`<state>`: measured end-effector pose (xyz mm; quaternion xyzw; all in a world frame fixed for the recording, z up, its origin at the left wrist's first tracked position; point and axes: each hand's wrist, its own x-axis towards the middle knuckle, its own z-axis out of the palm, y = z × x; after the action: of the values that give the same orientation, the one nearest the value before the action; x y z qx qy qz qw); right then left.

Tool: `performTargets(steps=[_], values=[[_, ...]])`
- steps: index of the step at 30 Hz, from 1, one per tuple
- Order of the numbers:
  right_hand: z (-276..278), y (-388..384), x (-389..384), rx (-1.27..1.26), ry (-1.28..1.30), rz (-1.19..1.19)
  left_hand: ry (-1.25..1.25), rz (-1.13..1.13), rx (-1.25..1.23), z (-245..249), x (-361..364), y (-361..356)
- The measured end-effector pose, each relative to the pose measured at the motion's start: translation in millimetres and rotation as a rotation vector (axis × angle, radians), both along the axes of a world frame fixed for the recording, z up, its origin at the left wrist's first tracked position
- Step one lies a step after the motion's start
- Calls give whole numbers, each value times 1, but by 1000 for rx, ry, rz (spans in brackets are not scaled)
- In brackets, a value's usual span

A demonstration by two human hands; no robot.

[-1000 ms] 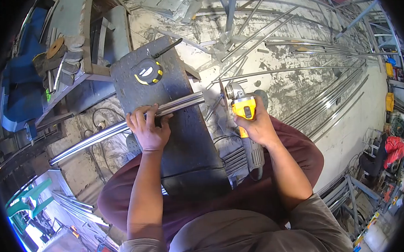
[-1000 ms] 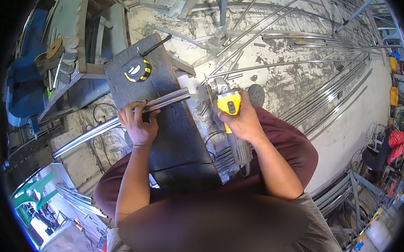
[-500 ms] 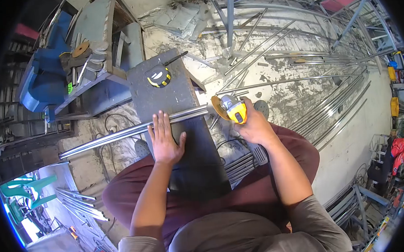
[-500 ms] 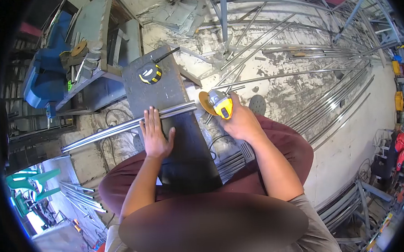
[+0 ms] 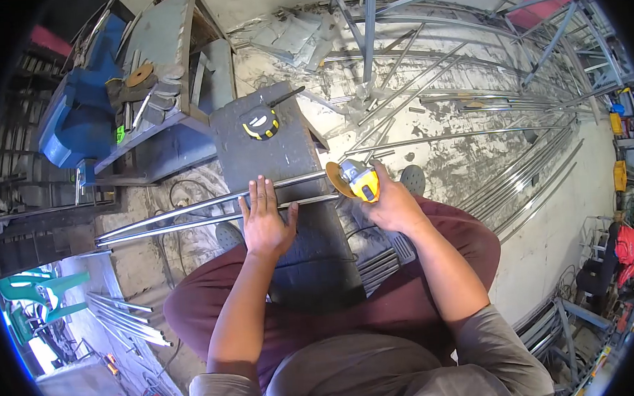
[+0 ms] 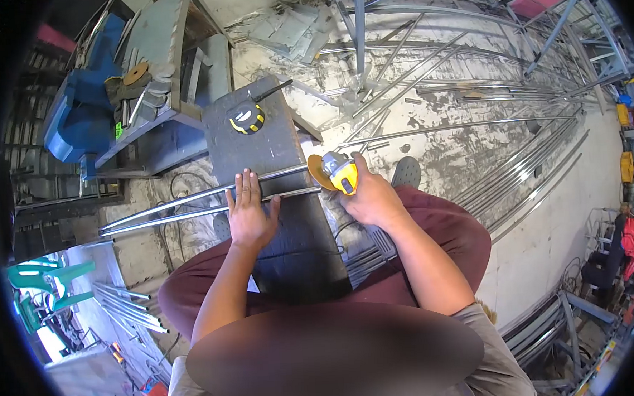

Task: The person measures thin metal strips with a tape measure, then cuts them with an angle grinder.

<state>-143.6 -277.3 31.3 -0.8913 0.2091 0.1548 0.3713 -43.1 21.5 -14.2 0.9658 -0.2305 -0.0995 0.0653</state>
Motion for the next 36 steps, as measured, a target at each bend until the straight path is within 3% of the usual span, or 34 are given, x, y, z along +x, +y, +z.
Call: performTargets(steps=[13, 15, 17, 19, 20, 21, 24, 26, 28, 30, 31, 33, 35, 36], values=[[-15, 14, 16, 2, 12, -148, -226, 227, -72, -42, 61, -50], [-14, 8, 14, -16, 56, -150, -282, 262, -79, -43, 79, -26], [-14, 0, 11, 6, 88, -200, -211, 296, 39, -12, 96, 17], [-12, -7, 9, -16, 69, -207, -107, 303, 208, -12, 110, 79], [-11, -9, 10, -23, 52, -210, 78, 339, 326, -7, 121, 102], [-6, -12, 10, -8, 46, -222, 27, 220, 296, -7, 130, 127], [-7, -20, 11, 38, -62, -282, 169, 57, 351, 41, 161, 134], [9, -21, 17, 54, -74, -331, -114, 36, 197, 104, 177, 132], [23, -23, 21, 76, -94, -362, -362, -3, 29, 199, 188, 143], [23, -26, 20, 42, -186, -385, -855, -50, -277, 309, 185, 164], [25, -28, 20, 72, -251, -406, -1230, -181, -186, 371, 188, 171], [52, -31, 21, 158, -303, -455, -1506, -88, -170, 464, 183, 204], [32, -50, 13, 220, -459, -484, -1457, 149, -244, 520, 180, 238], [47, -55, 7, 281, -464, -535, -1374, 281, -286, 535, 180, 254]])
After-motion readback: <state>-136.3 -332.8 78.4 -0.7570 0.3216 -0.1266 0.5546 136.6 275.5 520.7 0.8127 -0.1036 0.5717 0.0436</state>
